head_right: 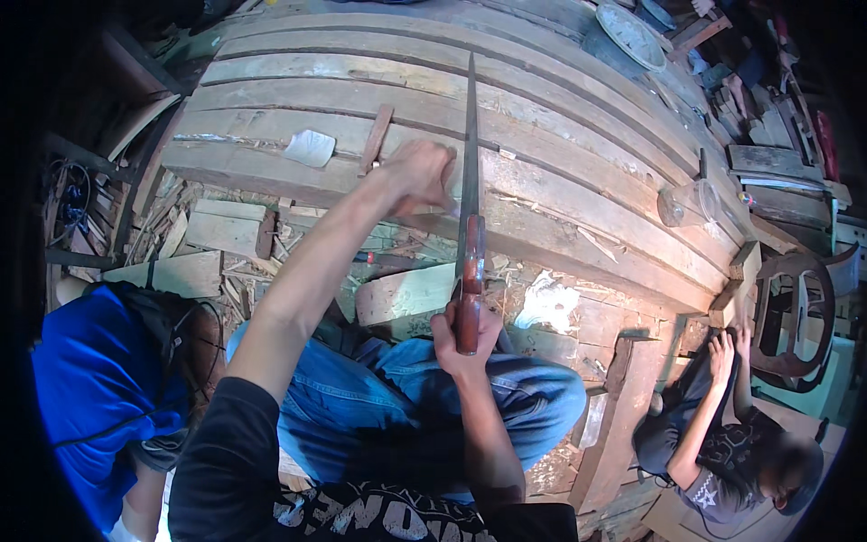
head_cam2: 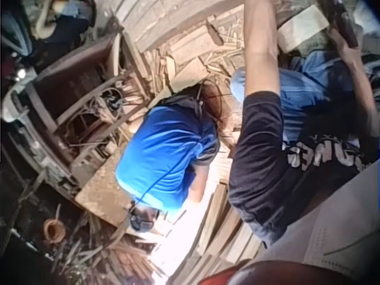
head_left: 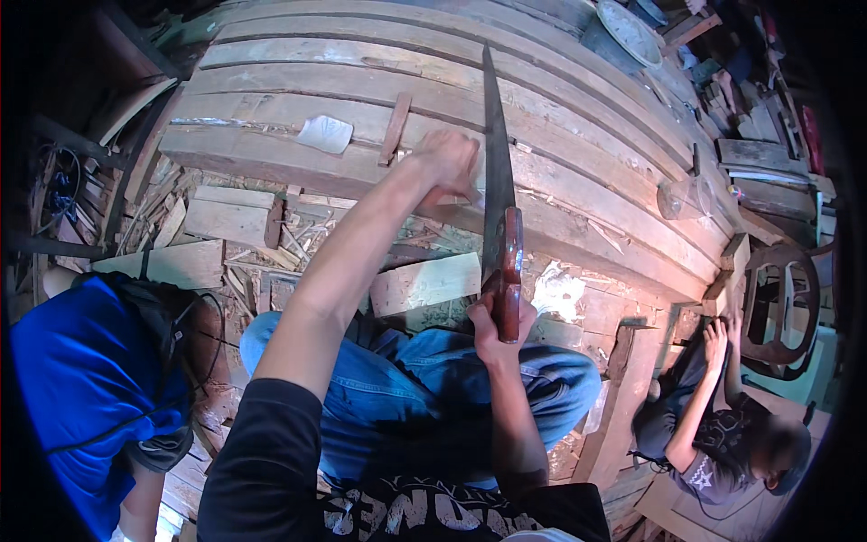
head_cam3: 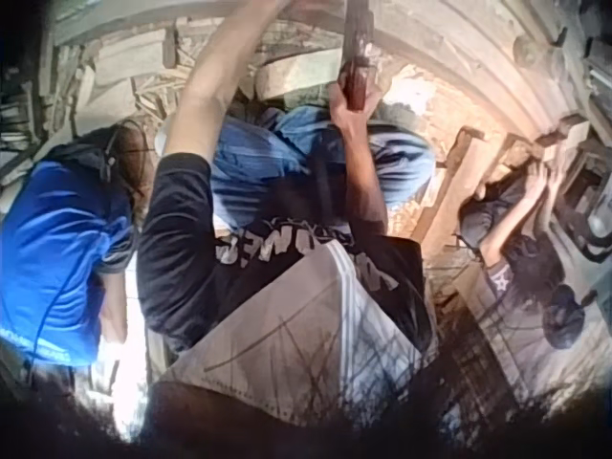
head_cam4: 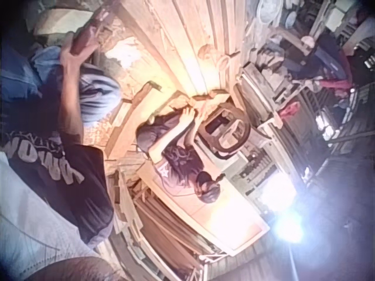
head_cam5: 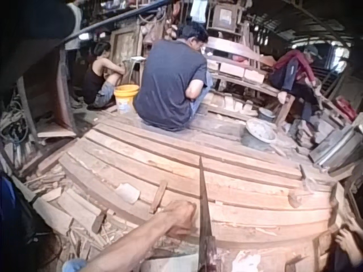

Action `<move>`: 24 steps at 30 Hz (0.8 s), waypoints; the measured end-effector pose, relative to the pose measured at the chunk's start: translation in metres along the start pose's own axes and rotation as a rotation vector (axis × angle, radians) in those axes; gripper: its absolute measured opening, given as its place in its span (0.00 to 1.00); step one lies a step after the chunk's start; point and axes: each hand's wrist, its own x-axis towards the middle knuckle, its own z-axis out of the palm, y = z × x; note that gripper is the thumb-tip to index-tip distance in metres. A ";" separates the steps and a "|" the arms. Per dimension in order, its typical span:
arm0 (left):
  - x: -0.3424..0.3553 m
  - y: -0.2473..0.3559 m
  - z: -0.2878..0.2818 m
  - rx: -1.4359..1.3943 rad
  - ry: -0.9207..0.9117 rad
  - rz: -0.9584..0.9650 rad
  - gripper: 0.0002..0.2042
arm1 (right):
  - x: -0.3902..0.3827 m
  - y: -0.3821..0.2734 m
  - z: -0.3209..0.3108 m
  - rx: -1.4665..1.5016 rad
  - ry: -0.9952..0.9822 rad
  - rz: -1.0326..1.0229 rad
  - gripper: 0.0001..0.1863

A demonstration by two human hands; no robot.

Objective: The recorder uses a hand saw to cut through a piece of wood placed on a stack of lumber.

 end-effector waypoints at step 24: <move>-0.022 -0.033 0.050 -0.068 0.307 0.138 0.49 | 0.002 0.024 -0.012 -0.095 -0.101 -0.014 0.12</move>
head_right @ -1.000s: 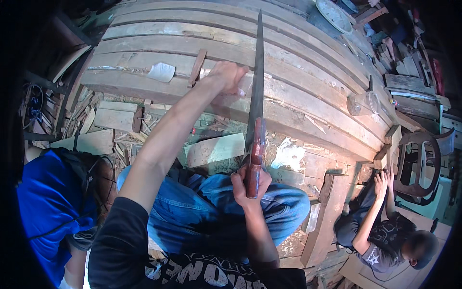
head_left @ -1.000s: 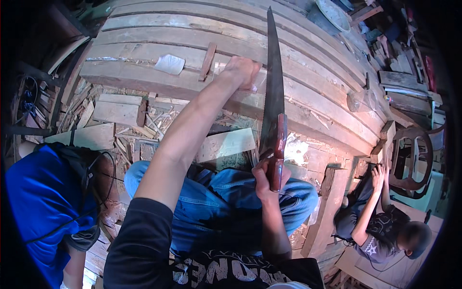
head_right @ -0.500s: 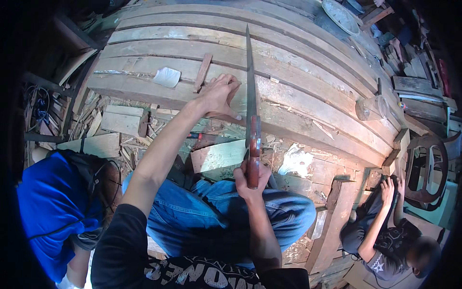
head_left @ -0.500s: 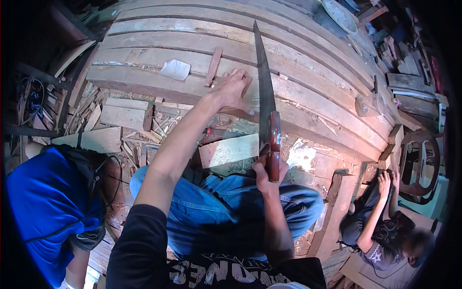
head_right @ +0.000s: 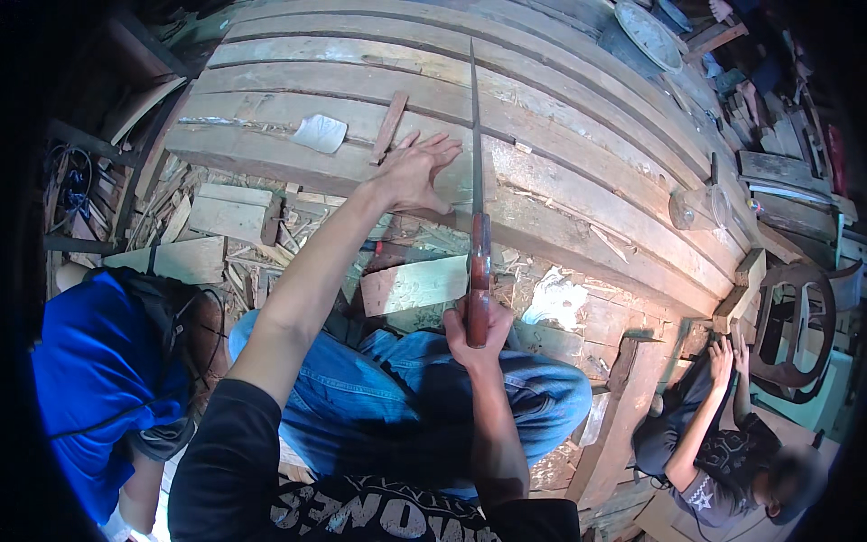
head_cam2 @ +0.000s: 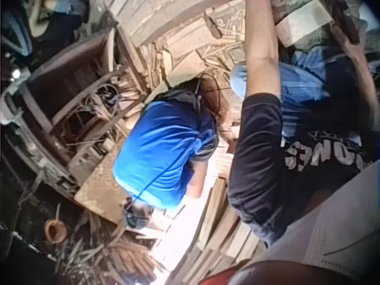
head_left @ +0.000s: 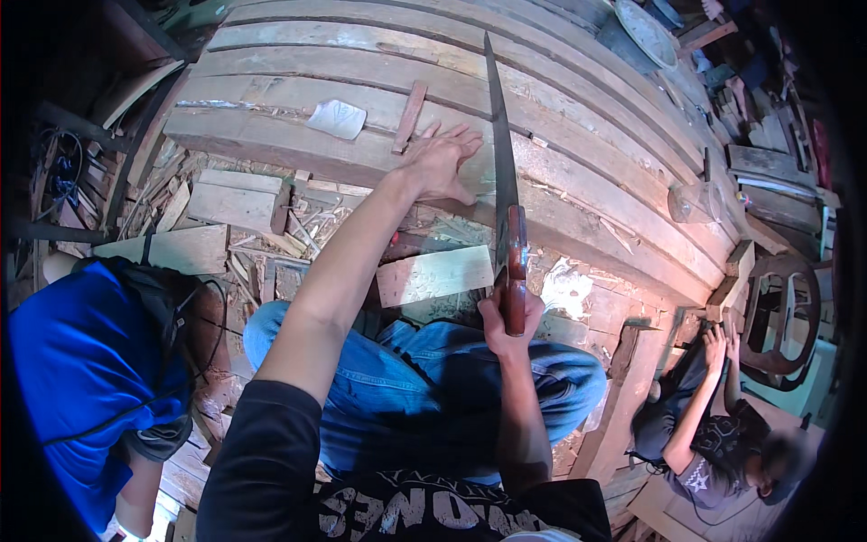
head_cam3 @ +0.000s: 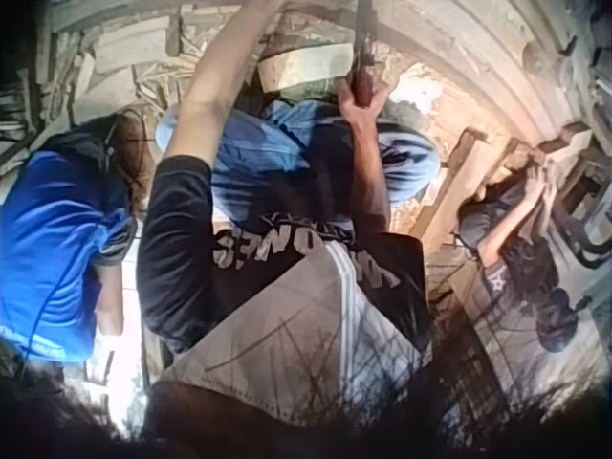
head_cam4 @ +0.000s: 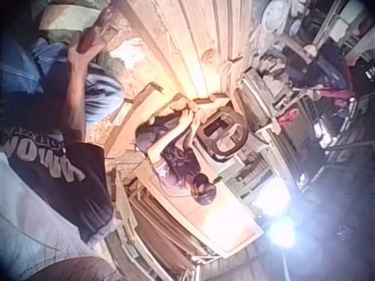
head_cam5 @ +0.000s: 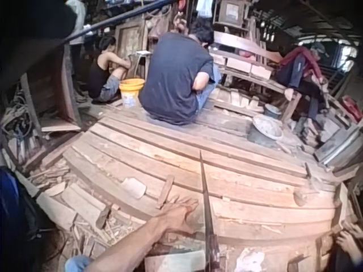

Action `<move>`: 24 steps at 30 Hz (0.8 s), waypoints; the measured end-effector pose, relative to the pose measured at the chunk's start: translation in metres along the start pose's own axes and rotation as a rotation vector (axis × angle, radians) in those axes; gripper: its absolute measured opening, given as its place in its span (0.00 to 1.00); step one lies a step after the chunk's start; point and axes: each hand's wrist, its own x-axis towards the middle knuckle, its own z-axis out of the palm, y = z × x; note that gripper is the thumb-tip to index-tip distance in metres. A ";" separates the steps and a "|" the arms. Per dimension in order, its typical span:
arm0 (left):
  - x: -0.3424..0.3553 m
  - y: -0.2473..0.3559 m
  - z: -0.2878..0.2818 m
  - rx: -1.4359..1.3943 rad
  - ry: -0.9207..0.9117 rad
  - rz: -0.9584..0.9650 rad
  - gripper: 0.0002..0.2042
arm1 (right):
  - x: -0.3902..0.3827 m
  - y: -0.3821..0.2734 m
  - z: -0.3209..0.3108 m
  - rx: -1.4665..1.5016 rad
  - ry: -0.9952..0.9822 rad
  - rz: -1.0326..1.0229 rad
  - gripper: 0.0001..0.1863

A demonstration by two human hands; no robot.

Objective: The recorder uses a hand saw to cut through a piece of wood placed on a stack of lumber.

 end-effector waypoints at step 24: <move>0.006 -0.002 0.000 0.057 -0.040 0.024 0.50 | 0.004 -0.004 -0.014 -0.158 -0.029 0.012 0.12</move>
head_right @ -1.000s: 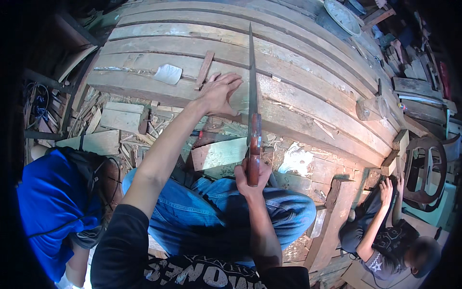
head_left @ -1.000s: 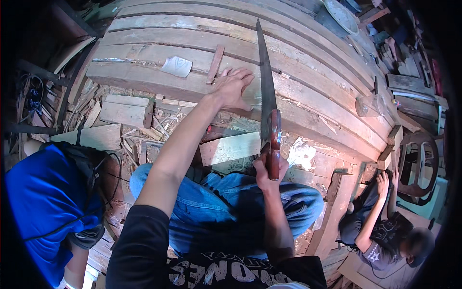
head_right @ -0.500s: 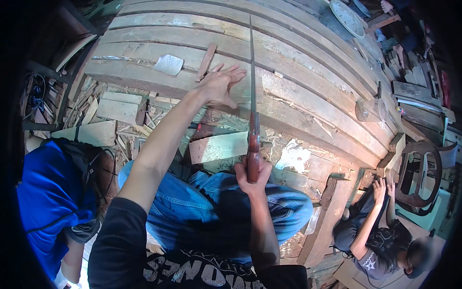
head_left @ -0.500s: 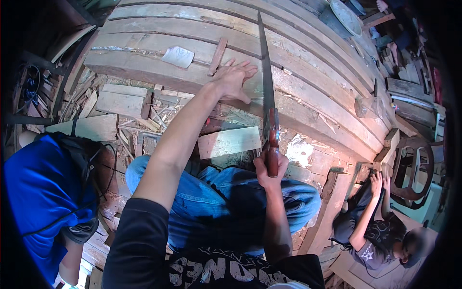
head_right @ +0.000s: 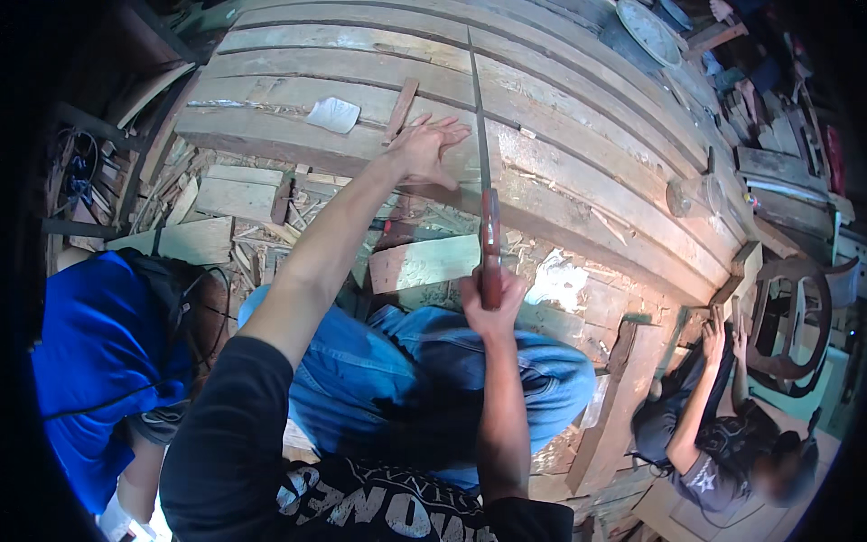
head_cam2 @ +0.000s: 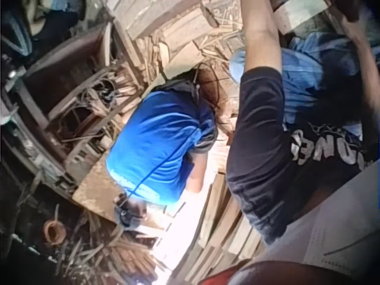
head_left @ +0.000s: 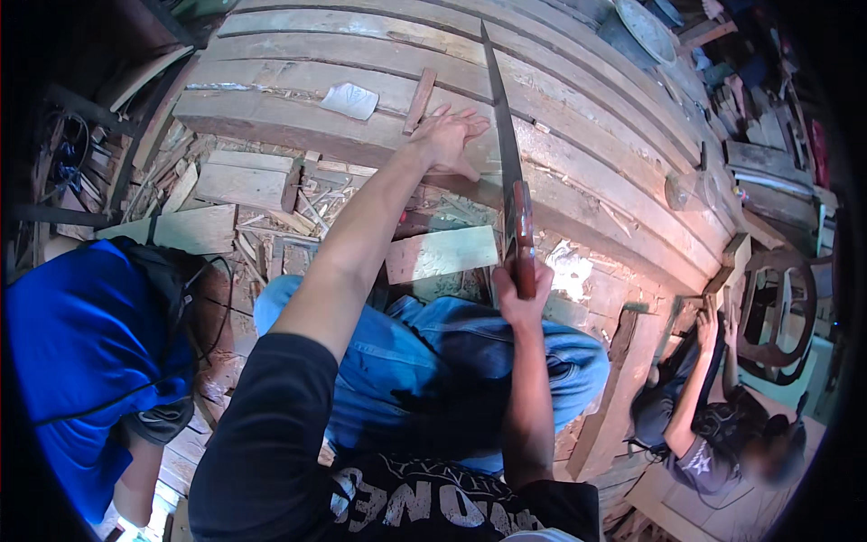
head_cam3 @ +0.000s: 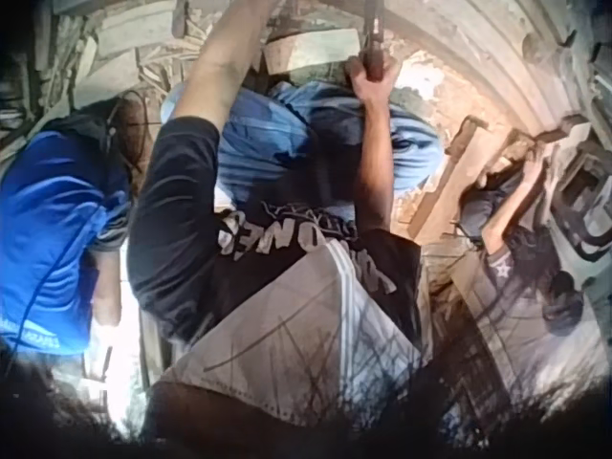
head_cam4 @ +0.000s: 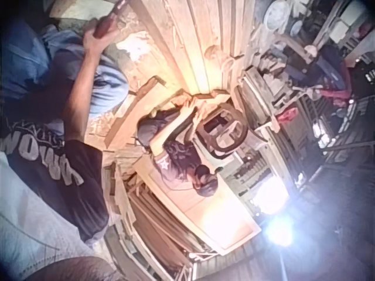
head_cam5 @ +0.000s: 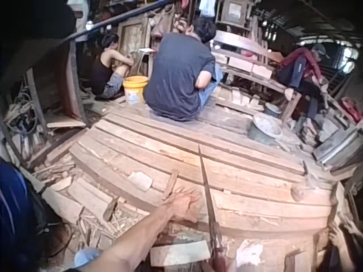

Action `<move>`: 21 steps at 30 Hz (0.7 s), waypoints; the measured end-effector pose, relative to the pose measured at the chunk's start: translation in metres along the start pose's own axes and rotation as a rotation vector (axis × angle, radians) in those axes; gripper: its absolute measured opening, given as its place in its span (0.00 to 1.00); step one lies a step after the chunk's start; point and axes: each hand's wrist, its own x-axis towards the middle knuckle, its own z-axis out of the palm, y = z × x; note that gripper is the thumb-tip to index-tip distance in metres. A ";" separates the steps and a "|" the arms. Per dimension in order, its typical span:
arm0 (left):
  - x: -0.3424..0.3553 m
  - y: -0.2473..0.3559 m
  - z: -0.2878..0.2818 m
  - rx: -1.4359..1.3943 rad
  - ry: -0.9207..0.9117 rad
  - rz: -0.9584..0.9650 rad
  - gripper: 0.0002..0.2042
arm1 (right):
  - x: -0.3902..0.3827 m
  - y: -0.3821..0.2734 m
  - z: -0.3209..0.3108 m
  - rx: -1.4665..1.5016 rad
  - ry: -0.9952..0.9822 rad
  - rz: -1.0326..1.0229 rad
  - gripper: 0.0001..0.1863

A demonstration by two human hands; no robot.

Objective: The recorder uses a hand saw to cut through a piece of wood placed on a stack of lumber.

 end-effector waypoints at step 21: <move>-0.004 -0.016 0.028 -0.026 -0.047 -0.196 0.61 | 0.009 0.037 0.014 0.160 0.002 -0.120 0.12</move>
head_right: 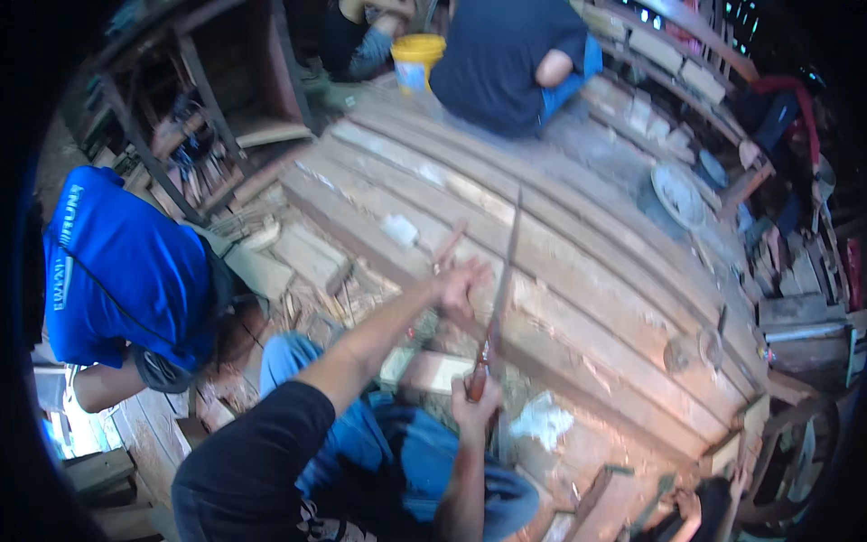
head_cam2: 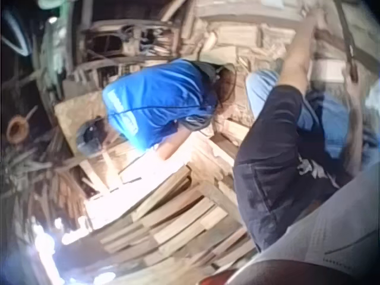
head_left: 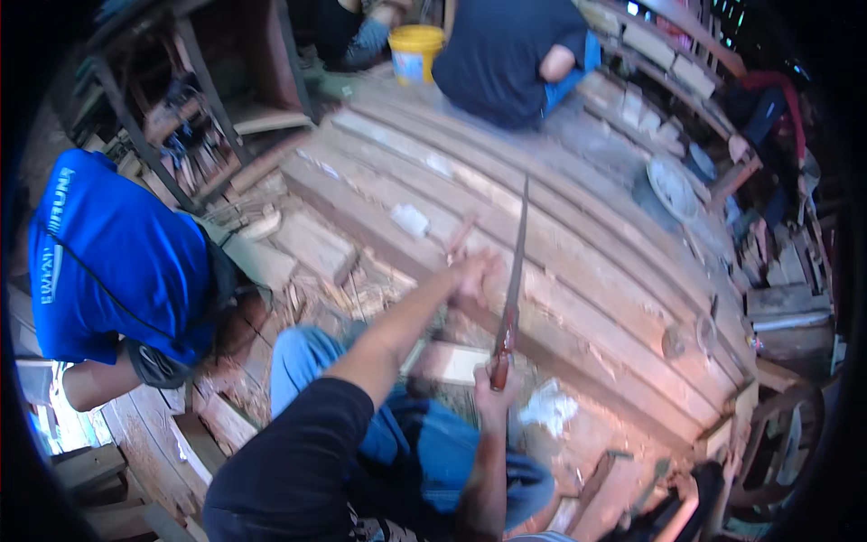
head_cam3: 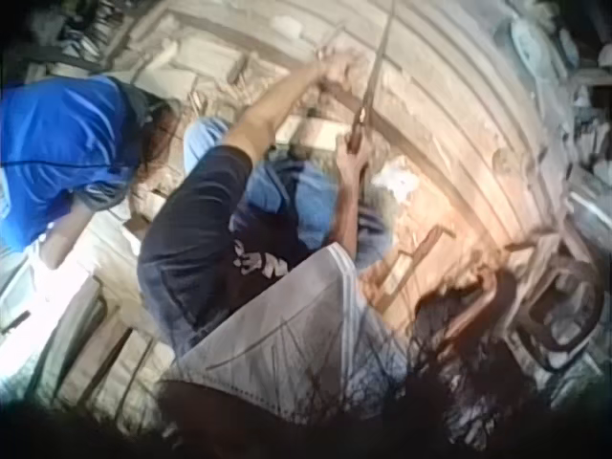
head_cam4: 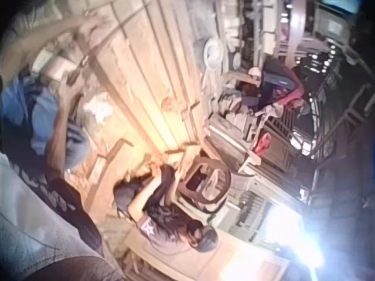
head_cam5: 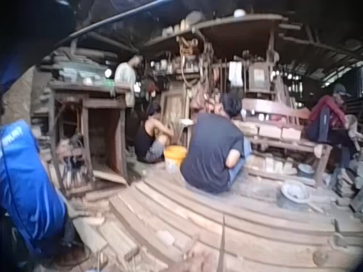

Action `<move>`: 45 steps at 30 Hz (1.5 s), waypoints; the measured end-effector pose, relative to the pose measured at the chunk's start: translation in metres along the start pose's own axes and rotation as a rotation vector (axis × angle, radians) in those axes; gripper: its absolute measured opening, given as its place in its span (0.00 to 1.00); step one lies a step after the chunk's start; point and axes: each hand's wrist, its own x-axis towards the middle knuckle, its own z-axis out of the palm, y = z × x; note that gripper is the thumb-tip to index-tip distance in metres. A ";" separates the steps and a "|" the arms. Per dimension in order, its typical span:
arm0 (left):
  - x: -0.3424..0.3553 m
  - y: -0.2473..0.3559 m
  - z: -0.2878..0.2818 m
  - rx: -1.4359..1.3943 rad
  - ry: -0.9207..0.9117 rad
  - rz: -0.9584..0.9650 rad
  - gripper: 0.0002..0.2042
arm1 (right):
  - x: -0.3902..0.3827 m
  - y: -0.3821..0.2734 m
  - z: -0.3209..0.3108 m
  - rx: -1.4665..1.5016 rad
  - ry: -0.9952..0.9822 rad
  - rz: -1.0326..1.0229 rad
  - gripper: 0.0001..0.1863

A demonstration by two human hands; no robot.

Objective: The recorder uses a hand saw to cut through a piece of wood placed on a stack of lumber.

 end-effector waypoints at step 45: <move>-0.014 0.046 -0.007 0.033 0.234 -0.083 0.20 | -0.018 -0.009 0.001 -0.114 -0.007 -0.013 0.18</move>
